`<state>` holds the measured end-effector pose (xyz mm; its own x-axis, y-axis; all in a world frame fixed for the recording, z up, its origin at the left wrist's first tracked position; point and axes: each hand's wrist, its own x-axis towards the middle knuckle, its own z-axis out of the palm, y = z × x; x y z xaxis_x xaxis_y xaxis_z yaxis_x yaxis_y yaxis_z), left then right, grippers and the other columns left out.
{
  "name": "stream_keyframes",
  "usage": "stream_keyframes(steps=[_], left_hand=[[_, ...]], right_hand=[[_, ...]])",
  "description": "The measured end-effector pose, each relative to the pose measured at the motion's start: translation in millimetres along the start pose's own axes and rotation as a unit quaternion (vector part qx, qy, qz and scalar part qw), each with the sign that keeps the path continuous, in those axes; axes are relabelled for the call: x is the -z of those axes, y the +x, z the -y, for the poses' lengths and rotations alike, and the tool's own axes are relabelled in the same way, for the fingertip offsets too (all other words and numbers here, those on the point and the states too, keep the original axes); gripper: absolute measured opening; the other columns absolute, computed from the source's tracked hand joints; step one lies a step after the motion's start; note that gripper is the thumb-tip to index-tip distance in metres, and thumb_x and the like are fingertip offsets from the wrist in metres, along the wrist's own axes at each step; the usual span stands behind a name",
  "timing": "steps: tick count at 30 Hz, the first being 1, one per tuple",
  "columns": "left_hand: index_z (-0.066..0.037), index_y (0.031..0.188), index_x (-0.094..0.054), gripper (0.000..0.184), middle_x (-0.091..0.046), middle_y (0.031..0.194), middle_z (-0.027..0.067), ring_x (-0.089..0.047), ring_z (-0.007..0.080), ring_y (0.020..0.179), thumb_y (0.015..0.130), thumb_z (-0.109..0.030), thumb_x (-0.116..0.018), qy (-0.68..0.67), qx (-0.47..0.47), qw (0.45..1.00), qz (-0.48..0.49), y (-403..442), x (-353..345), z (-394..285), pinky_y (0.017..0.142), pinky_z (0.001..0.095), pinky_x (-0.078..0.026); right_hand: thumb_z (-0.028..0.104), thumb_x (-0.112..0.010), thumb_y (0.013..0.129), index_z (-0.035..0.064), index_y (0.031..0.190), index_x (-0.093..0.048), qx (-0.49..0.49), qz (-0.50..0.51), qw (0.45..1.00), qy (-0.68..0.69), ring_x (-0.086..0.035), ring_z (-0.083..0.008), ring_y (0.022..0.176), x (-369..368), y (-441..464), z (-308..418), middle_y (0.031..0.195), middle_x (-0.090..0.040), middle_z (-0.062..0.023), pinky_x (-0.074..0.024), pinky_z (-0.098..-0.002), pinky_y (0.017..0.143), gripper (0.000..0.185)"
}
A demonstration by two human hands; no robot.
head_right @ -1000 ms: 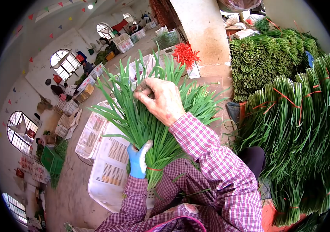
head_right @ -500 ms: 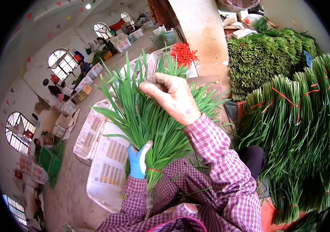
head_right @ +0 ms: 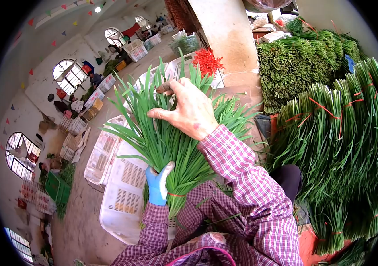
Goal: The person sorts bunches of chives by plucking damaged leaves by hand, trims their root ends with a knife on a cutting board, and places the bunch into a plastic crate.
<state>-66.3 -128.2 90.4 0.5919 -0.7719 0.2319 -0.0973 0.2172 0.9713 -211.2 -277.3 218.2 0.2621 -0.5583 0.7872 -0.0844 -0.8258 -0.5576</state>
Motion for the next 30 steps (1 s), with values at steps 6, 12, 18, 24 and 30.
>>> stream_keyframes(steps=[6,12,18,24,30], left_hand=[[0.005,0.103,-0.062,0.024,-0.066,0.095,0.0092,-0.064,0.0150,0.082,0.080,-0.001,-0.069,0.006,-0.008,1.000,-0.002,0,0,0,0.080,0.0301,-0.055],[0.006,0.102,-0.062,0.023,-0.067,0.094,0.0105,-0.065,0.0160,0.082,0.081,-0.001,-0.068,0.006,-0.011,1.000,0.004,-1,0,-2,0.080,0.0306,-0.055],[0.006,0.101,-0.063,0.021,-0.067,0.095,0.0110,-0.066,0.0166,0.083,0.081,-0.001,-0.067,-0.006,-0.002,1.000,0.001,-1,0,-2,0.081,0.0313,-0.056],[0.005,0.101,-0.063,0.022,-0.067,0.094,0.0092,-0.064,0.0148,0.082,0.081,-0.001,-0.069,0.011,-0.011,1.000,0.003,-1,2,-1,0.079,0.0294,-0.055],[0.004,0.106,-0.061,0.027,-0.066,0.097,0.0082,-0.063,0.0140,0.083,0.081,-0.003,-0.070,0.012,-0.004,1.000,0.008,-1,4,1,0.079,0.0277,-0.053]], right_hand=[[0.036,-0.074,0.073,0.0082,0.095,-0.064,-0.008,-0.027,0.998,-0.060,-0.059,-0.0274,0.082,-10,-4,-4,0.085,-0.057,-0.0091,-0.0466,-0.0413,0.070,0.037],[0.033,-0.070,0.075,0.0037,0.092,-0.063,-0.078,0.036,0.996,0.008,-0.060,-0.0294,0.080,-9,1,-7,0.083,-0.058,-0.0109,-0.0465,-0.0420,0.069,0.035],[0.027,-0.070,0.075,0.0065,0.098,-0.061,-0.068,-0.014,0.995,0.076,-0.060,-0.0272,0.080,-14,-1,-4,0.083,-0.059,-0.0085,-0.0473,-0.0394,0.069,0.032],[0.024,-0.070,0.074,0.0078,0.098,-0.061,-0.028,0.008,0.999,0.018,-0.060,-0.0265,0.081,-15,2,-11,0.089,-0.061,-0.0085,-0.0481,-0.0369,0.072,0.031],[0.024,-0.065,0.075,0.0043,0.090,-0.060,-0.086,0.043,0.994,0.052,-0.063,-0.0340,0.071,-6,4,-5,0.074,-0.063,-0.0142,-0.0475,-0.0433,0.064,0.026]])
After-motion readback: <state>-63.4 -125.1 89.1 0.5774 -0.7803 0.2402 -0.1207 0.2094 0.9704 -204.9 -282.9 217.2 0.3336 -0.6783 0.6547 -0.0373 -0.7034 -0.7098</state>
